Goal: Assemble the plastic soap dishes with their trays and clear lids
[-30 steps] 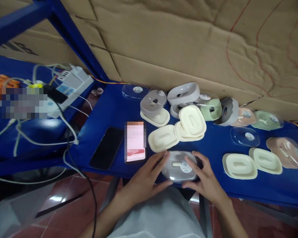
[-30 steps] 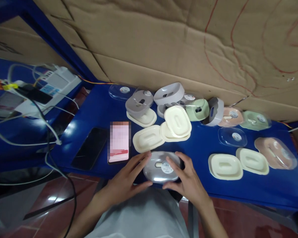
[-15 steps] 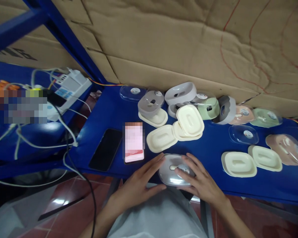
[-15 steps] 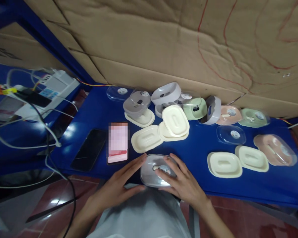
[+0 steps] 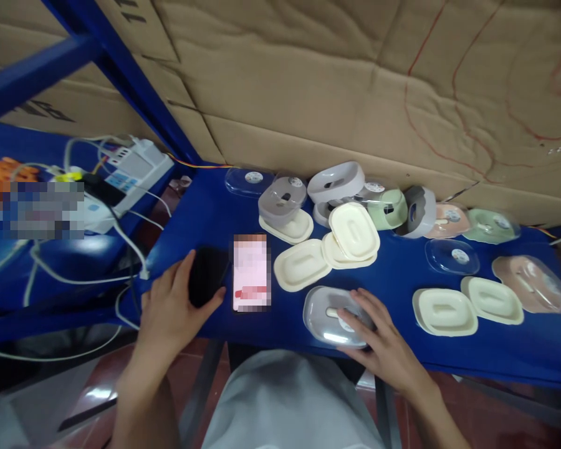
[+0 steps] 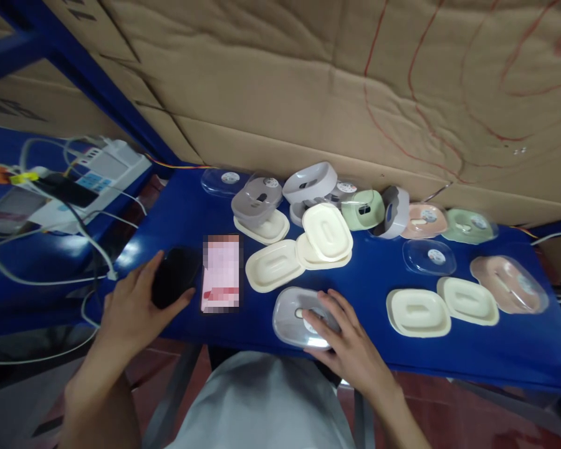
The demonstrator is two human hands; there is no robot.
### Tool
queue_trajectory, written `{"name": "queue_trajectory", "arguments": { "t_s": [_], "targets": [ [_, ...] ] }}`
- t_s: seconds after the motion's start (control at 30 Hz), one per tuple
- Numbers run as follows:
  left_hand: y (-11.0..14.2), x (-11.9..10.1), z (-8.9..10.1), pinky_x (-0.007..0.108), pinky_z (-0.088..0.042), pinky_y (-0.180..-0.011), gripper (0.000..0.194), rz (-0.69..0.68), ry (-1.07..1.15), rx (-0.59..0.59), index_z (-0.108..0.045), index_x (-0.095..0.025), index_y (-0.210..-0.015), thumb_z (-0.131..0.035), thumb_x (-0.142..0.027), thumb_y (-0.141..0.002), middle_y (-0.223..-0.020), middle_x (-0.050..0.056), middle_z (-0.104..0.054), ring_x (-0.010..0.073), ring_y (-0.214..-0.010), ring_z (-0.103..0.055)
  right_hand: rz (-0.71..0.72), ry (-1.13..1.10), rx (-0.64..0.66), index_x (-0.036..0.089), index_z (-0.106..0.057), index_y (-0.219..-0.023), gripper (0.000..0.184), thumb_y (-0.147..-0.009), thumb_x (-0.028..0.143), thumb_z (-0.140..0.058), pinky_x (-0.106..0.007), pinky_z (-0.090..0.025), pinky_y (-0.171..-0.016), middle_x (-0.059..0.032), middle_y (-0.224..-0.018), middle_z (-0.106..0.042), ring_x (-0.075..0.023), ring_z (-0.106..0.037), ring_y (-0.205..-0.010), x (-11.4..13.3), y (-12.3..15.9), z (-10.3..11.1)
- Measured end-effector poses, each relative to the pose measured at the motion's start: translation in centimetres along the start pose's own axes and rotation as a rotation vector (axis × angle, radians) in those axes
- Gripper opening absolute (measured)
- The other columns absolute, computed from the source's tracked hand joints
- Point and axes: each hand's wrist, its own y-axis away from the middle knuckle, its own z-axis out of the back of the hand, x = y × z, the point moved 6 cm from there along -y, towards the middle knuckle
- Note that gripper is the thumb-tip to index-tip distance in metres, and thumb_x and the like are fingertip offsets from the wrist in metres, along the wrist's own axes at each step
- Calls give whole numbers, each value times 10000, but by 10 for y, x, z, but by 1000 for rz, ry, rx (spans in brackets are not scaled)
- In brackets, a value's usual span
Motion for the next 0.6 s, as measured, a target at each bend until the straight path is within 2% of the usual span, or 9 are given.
{"name": "queue_trajectory", "arguments": {
  "t_s": [0.1,0.27,0.43,0.6],
  "targets": [
    [-5,0,-3,702,-494,-1056,855,-3,33,-32,-454,-125,-1591,-553,-620,-900,-1467,266,-578,528,-1361,-551,3,20,-3,356,-462,-1633,707,-985,323,-743,-546,-565,-1158,-106,-1681,-437,-349,-409,-1567,-1,3,3],
    [-12,3,-6,678,-519,-1030,754,-24,56,-44,-546,-129,-1452,-558,-610,-872,-1356,256,-604,512,-1289,-585,-57,-5,-139,335,-468,-1624,722,-968,341,-768,-585,-563,-1144,-139,-1656,-450,-362,-455,-1528,-14,13,10],
    [-14,0,-4,652,-526,-1014,648,-52,59,-29,-544,-188,-1393,-583,-559,-864,-1294,203,-617,472,-1227,-613,-120,-18,-236,338,-494,-1605,731,-942,288,-796,-606,-567,-1118,-154,-1605,-500,-376,-520,-1472,-22,18,15],
    [-12,0,-4,620,-533,-960,692,-9,54,-43,-509,-173,-1435,-593,-551,-861,-1294,214,-632,474,-1197,-625,-138,-6,-339,345,-500,-1604,791,-895,273,-843,-611,-564,-1110,-152,-1601,-513,-391,-556,-1440,-27,23,27]
  ]
}}
